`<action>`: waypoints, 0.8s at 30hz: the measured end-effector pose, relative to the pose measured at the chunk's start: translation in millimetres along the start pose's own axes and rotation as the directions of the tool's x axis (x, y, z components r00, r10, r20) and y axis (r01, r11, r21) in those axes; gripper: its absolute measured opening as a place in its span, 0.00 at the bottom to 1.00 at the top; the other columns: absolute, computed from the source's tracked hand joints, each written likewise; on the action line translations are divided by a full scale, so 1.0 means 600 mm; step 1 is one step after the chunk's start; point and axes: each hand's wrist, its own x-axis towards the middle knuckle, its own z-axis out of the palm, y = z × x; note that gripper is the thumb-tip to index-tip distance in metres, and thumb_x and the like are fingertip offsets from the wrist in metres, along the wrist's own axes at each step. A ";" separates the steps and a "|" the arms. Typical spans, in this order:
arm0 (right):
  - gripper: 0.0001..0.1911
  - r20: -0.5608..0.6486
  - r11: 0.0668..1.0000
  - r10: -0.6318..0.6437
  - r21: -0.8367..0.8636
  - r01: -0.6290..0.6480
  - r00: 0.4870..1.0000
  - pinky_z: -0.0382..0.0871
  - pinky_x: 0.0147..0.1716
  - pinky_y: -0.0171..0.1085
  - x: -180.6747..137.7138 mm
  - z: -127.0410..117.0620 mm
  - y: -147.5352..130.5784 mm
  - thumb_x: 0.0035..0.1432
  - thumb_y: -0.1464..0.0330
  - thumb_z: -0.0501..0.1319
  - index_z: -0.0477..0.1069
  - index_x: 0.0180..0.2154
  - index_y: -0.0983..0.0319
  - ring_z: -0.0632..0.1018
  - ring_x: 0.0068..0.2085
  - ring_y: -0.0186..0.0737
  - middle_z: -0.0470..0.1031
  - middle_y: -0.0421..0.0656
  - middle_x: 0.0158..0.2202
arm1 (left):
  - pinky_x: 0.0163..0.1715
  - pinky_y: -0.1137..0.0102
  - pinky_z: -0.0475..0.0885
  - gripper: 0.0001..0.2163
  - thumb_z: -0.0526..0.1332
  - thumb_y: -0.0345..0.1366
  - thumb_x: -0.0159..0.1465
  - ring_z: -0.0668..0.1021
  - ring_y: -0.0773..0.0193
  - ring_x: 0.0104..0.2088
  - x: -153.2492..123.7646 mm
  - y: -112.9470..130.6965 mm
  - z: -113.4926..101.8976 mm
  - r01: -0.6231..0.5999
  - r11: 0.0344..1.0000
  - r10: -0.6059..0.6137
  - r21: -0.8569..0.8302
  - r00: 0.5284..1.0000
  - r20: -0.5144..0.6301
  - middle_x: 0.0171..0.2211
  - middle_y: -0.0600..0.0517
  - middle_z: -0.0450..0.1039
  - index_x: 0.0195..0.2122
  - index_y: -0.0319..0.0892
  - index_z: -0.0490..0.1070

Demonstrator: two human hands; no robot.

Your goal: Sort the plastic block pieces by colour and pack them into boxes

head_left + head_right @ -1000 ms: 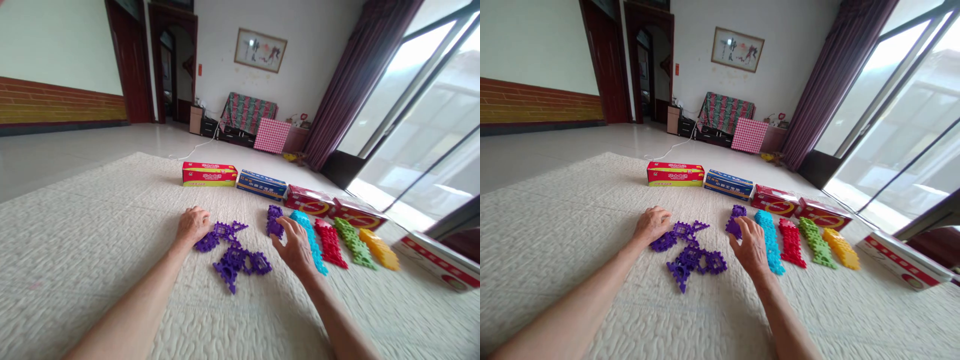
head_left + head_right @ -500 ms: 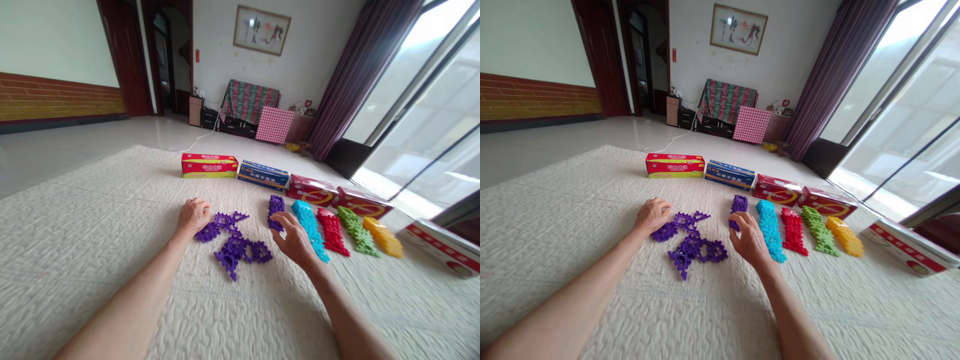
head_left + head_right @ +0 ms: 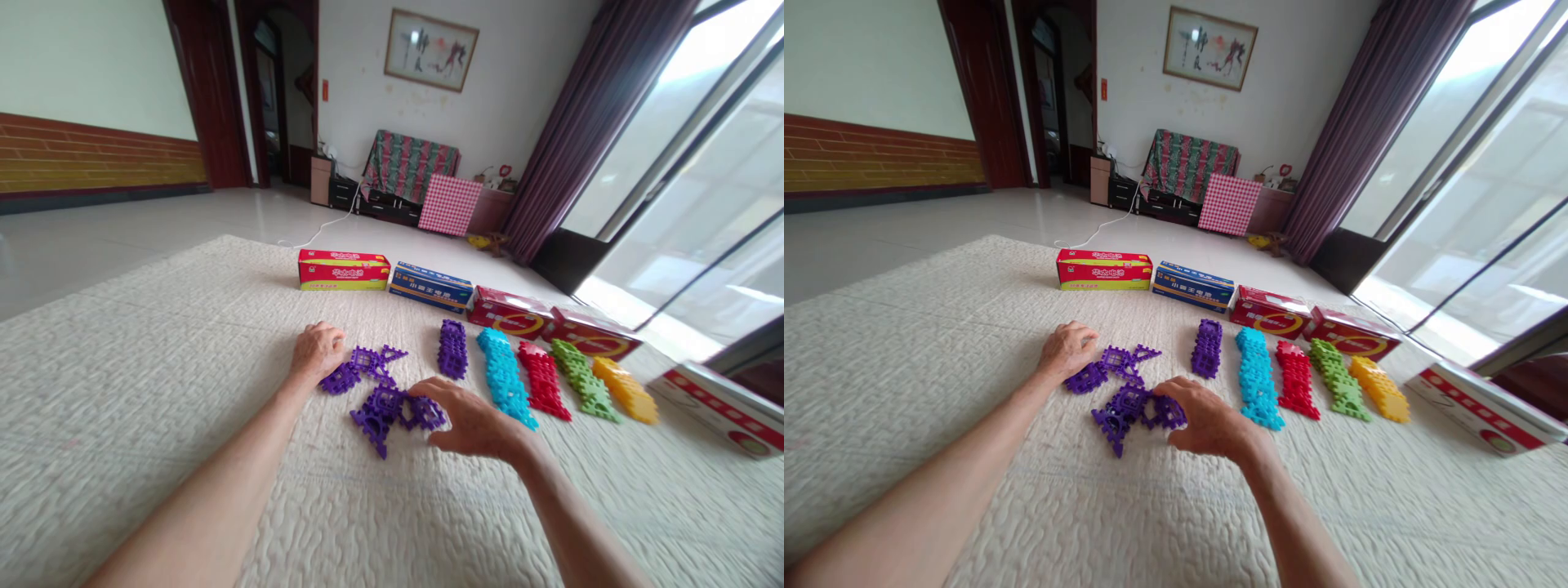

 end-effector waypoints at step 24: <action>0.15 -0.040 0.874 0.423 -0.247 -0.419 0.905 0.66 0.30 0.36 -0.031 -0.003 0.029 0.40 0.67 0.65 0.68 0.34 0.60 0.76 0.34 0.41 0.74 0.44 0.34 | 0.40 0.67 0.68 0.11 0.55 0.34 0.58 0.74 0.57 0.41 0.001 -0.001 0.003 0.007 1.000 -0.007 0.003 1.000 -0.001 0.42 0.51 0.76 0.36 0.46 0.78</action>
